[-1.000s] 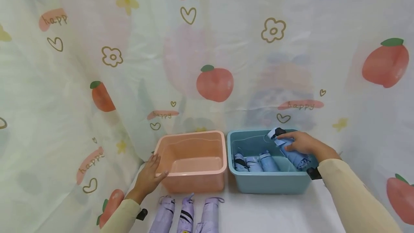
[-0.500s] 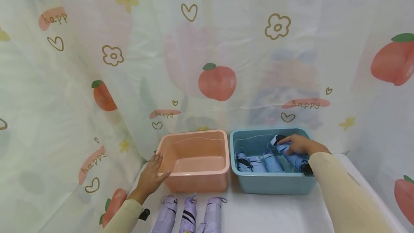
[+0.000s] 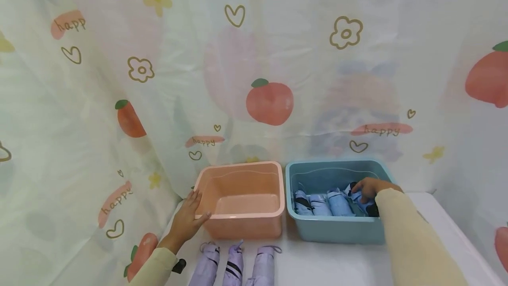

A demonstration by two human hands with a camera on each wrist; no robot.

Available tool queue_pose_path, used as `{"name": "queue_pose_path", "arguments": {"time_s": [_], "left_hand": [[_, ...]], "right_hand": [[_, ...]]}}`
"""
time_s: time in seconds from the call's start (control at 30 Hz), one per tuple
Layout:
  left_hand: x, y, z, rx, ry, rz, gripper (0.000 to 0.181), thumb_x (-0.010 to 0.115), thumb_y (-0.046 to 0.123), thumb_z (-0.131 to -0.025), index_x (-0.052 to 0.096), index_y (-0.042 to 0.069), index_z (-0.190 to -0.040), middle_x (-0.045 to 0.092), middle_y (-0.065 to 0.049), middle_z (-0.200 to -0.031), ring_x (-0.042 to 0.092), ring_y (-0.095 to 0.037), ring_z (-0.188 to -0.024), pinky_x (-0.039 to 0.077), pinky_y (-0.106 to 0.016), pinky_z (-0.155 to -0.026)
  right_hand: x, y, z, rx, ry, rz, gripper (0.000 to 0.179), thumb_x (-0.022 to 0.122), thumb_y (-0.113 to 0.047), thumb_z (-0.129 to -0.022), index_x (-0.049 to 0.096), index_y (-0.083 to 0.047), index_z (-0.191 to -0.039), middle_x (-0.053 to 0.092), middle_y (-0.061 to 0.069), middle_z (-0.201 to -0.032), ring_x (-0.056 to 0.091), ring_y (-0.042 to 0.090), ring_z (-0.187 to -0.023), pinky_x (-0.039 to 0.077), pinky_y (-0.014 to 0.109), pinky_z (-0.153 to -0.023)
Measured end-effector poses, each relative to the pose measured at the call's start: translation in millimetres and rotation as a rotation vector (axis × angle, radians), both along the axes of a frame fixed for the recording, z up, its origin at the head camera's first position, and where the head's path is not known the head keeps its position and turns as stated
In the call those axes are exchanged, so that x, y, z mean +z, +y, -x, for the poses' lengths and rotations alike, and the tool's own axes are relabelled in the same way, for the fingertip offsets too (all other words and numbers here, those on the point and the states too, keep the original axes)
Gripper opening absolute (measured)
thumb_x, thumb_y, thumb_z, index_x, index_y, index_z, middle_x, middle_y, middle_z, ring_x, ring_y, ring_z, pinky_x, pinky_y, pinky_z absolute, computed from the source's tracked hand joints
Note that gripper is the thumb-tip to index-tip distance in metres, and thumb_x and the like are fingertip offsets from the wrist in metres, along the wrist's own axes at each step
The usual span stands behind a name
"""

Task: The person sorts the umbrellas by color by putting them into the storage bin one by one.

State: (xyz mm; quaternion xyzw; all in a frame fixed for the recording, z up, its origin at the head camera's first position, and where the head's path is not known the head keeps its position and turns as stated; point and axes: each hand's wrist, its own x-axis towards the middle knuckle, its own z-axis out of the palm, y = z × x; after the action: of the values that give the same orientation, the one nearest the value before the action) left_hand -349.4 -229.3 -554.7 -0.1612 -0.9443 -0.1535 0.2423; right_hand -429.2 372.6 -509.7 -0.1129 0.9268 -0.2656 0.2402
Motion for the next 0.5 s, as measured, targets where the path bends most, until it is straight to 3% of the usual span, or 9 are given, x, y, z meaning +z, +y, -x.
{"name": "queue_pose_path", "arguments": {"time_s": [0.1,0.27,0.37,0.5], "left_hand": [[-1.9,1.2,-0.4,-0.008,-0.011,0.012,0.081,0.049,0.059,-0.08,0.038,0.0,-0.134,0.032,-0.012,-0.14,0.022,-0.029,-0.13,0.028,-0.047,-0.097],[-0.9,0.8,-1.7,-0.021,-0.025,0.02,0.081,0.047,0.06,-0.081,0.037,-0.001,-0.134,0.031,-0.013,-0.14,0.021,-0.03,-0.13,0.028,-0.047,-0.097],[0.7,-0.8,-0.7,-0.019,-0.012,0.024,0.081,0.048,0.059,-0.081,0.037,-0.001,-0.134,0.032,-0.013,-0.14,0.021,-0.03,-0.13,0.029,-0.048,-0.096],[1.0,-3.2,1.8,-0.007,0.005,0.038,0.08,0.049,0.059,-0.081,0.039,-0.001,-0.133,0.033,-0.012,-0.139,0.022,-0.03,-0.13,0.032,-0.048,-0.094]], "right_hand": [[-8.5,0.1,-1.8,-0.003,0.001,-0.025,0.047,0.061,0.004,-0.068,0.057,0.001,-0.115,0.049,0.023,-0.102,0.044,0.022,-0.067,0.038,0.033,-0.056],[-27.2,-2.0,-0.3,-0.011,0.018,-0.05,0.046,0.066,0.001,-0.067,0.06,-0.002,-0.113,0.048,0.026,-0.109,0.043,0.031,-0.084,0.038,0.035,-0.062],[-34.2,-3.5,3.2,-0.024,0.021,-0.041,0.047,0.067,0.0,-0.066,0.061,-0.003,-0.113,0.046,0.029,-0.111,0.042,0.032,-0.086,0.038,0.034,-0.06],[-38.0,-4.6,8.1,-0.034,0.016,-0.064,0.048,0.07,-0.001,-0.065,0.062,-0.006,-0.112,0.045,0.032,-0.115,0.043,0.039,-0.094,0.042,0.044,-0.07]]}}
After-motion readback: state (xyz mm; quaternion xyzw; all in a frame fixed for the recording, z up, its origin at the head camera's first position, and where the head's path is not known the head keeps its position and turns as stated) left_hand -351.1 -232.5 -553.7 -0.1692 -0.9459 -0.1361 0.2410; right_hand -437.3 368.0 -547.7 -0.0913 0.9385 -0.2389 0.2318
